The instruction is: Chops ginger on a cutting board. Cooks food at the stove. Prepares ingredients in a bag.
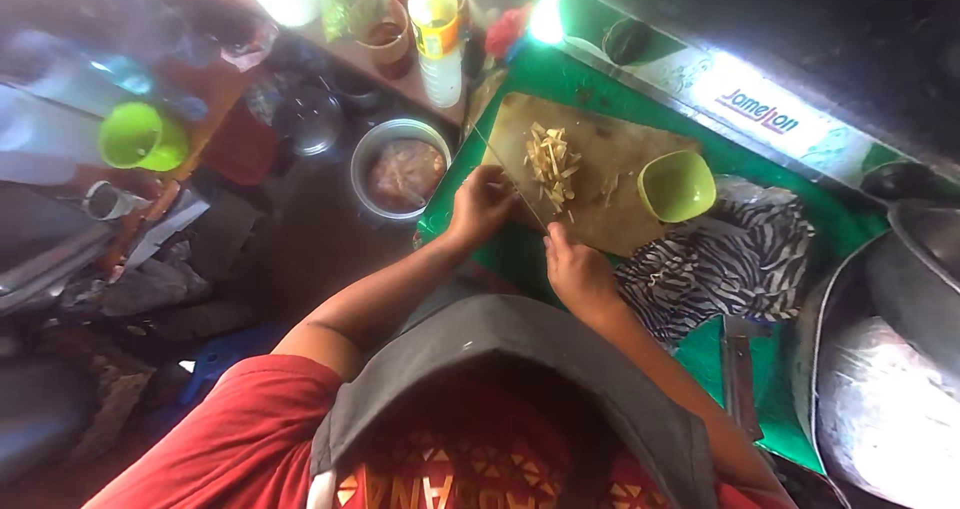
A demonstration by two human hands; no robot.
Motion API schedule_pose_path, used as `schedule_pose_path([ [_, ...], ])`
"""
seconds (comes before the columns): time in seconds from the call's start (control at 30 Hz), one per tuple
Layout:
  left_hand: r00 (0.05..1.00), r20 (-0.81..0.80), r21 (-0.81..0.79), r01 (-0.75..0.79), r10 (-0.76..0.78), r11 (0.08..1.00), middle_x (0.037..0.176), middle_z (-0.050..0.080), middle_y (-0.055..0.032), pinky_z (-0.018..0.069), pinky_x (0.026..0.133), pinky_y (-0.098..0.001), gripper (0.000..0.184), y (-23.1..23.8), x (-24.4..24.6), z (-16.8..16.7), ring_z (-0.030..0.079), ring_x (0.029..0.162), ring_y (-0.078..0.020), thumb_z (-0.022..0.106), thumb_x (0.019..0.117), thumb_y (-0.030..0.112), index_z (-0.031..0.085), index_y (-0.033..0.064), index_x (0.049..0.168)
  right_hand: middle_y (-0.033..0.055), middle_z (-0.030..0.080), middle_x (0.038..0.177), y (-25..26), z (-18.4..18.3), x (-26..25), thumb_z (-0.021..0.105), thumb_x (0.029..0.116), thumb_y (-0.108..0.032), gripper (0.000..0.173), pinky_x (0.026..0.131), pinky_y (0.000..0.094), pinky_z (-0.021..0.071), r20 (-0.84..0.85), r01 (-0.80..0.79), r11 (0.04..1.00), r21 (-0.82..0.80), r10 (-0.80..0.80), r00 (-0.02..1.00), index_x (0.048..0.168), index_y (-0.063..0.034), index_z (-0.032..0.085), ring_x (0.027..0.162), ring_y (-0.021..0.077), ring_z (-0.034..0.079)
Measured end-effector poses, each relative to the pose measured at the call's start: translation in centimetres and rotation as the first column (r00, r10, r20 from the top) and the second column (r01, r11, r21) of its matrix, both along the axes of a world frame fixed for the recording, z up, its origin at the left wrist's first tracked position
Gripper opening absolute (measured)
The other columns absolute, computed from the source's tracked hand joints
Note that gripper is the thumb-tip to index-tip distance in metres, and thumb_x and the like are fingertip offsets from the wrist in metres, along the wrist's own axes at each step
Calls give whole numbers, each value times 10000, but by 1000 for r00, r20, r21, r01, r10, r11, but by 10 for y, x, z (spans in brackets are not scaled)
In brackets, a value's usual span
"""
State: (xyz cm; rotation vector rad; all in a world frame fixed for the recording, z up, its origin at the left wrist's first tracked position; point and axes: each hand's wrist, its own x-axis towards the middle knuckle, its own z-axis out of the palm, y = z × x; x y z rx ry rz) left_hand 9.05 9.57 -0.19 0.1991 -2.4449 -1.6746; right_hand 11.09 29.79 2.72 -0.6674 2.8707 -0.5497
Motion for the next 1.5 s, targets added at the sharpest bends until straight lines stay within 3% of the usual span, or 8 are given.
schedule_pose_path([
  [0.23, 980, -197, -57, -1, -11, 998, 1112, 662, -207, 629, 830, -340, 267, 1, -12, -5, 713, 948, -216, 755, 869, -12, 661, -77, 1110, 203, 682, 776, -1, 12, -11, 446, 1113, -249, 331, 666, 583, 569, 204, 72, 995, -73, -55, 977, 1331, -25, 554, 743, 423, 712],
  [0.33, 908, -390, -292, 38, -155, 956, 1088, 667, -199, 568, 933, -349, 80, -4, -14, -16, 670, 1046, -249, 677, 918, -27, 725, -38, 981, 204, 680, 781, -2, 11, -12, 450, 1112, -245, 334, 672, 579, 570, 234, 108, 987, -116, -78, 969, 1333, -15, 546, 740, 409, 711],
  [0.47, 804, -421, -527, 161, -420, 835, 1092, 686, -195, 541, 970, -388, 177, -12, -6, -25, 652, 1073, -320, 635, 929, -59, 774, 16, 1009, 208, 684, 804, -2, 12, -11, 444, 1112, -226, 326, 697, 575, 571, 279, 108, 990, -95, -78, 957, 1329, -4, 542, 770, 408, 714],
  [0.57, 829, -373, -433, 241, -417, 868, 1146, 684, -212, 550, 994, -374, 164, -13, -1, -25, 675, 1103, -286, 648, 960, 5, 745, -20, 1089, 212, 690, 817, -2, 11, -10, 453, 1111, -235, 325, 706, 582, 570, 295, 86, 994, -62, -64, 953, 1322, -8, 550, 794, 421, 717],
  [0.73, 957, -268, -129, 81, -114, 988, 1111, 650, -196, 624, 749, -288, 204, -5, -4, -19, 699, 898, -183, 768, 883, 29, 703, -46, 1061, 217, 691, 830, -4, 11, -8, 440, 1115, -262, 336, 713, 588, 566, 307, 101, 994, -35, -86, 948, 1305, -8, 550, 811, 426, 718],
  [0.93, 937, -339, -160, 25, -79, 987, 1129, 687, -176, 541, 967, -316, 60, 4, -4, -26, 658, 1088, -207, 785, 862, 34, 786, 26, 922, 191, 662, 752, -1, 7, -7, 404, 1123, -271, 324, 651, 556, 562, 249, 105, 994, -21, -97, 964, 1177, 4, 565, 754, 407, 712],
  [1.23, 939, -341, -223, -25, -54, 975, 1020, 697, -171, 574, 859, -312, 241, 9, -1, -25, 684, 937, -211, 777, 858, 37, 735, -28, 1086, 179, 641, 684, 24, 7, 16, 405, 1092, -210, 321, 572, 523, 555, 168, 60, 995, -80, -46, 985, 1162, 48, 584, 629, 378, 688],
  [1.5, 892, -444, -246, -27, -88, 969, 1057, 732, -163, 530, 972, -335, 112, 10, -3, -34, 676, 1053, -237, 729, 916, 29, 778, -2, 1012, 165, 618, 627, 34, 5, 30, 406, 1076, -184, 318, 486, 496, 535, 89, 31, 999, -44, -27, 996, 1115, 68, 597, 541, 362, 664],
])
